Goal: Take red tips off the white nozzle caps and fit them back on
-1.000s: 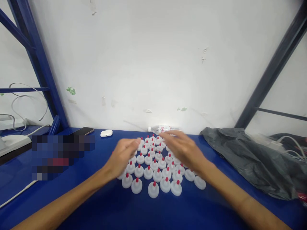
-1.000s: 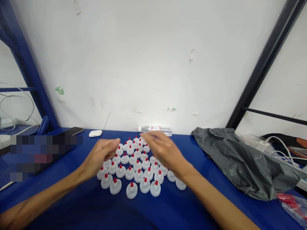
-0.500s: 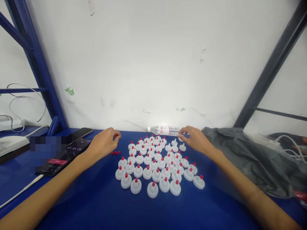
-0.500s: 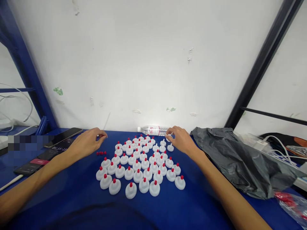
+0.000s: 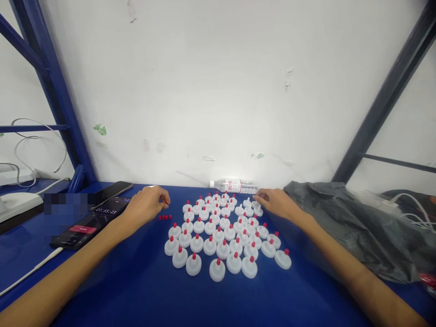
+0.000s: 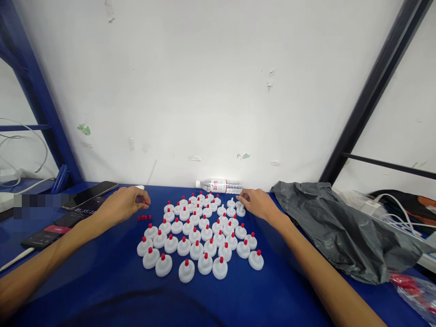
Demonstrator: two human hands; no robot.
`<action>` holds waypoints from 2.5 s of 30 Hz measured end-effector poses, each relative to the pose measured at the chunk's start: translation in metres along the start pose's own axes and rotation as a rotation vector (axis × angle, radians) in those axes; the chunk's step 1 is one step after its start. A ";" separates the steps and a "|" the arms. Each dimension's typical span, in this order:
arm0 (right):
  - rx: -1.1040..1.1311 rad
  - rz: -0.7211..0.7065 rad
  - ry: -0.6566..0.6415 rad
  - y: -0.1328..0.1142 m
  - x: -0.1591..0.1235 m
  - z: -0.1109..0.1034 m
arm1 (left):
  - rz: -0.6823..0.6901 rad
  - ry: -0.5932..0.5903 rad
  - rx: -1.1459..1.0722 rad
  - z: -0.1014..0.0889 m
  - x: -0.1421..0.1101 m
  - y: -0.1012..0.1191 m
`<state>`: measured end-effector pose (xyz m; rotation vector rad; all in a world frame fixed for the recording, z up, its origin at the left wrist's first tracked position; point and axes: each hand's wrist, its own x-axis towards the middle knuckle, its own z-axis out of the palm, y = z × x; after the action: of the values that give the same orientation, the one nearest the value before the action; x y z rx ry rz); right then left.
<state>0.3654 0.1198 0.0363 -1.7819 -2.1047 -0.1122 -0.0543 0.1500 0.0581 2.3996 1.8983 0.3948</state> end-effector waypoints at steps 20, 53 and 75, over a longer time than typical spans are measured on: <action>0.168 -0.291 -0.229 -0.054 -0.014 -0.017 | -0.011 -0.128 0.049 0.007 0.001 -0.003; 0.127 -0.968 0.497 -0.135 -0.051 -0.008 | 1.071 0.613 0.087 0.026 -0.062 0.087; -0.229 0.090 0.233 0.005 0.001 -0.015 | 0.113 0.278 0.003 -0.014 -0.018 0.020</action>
<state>0.3738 0.1176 0.0500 -1.8842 -1.9062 -0.5290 -0.0419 0.1265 0.0727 2.5773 1.8652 0.7704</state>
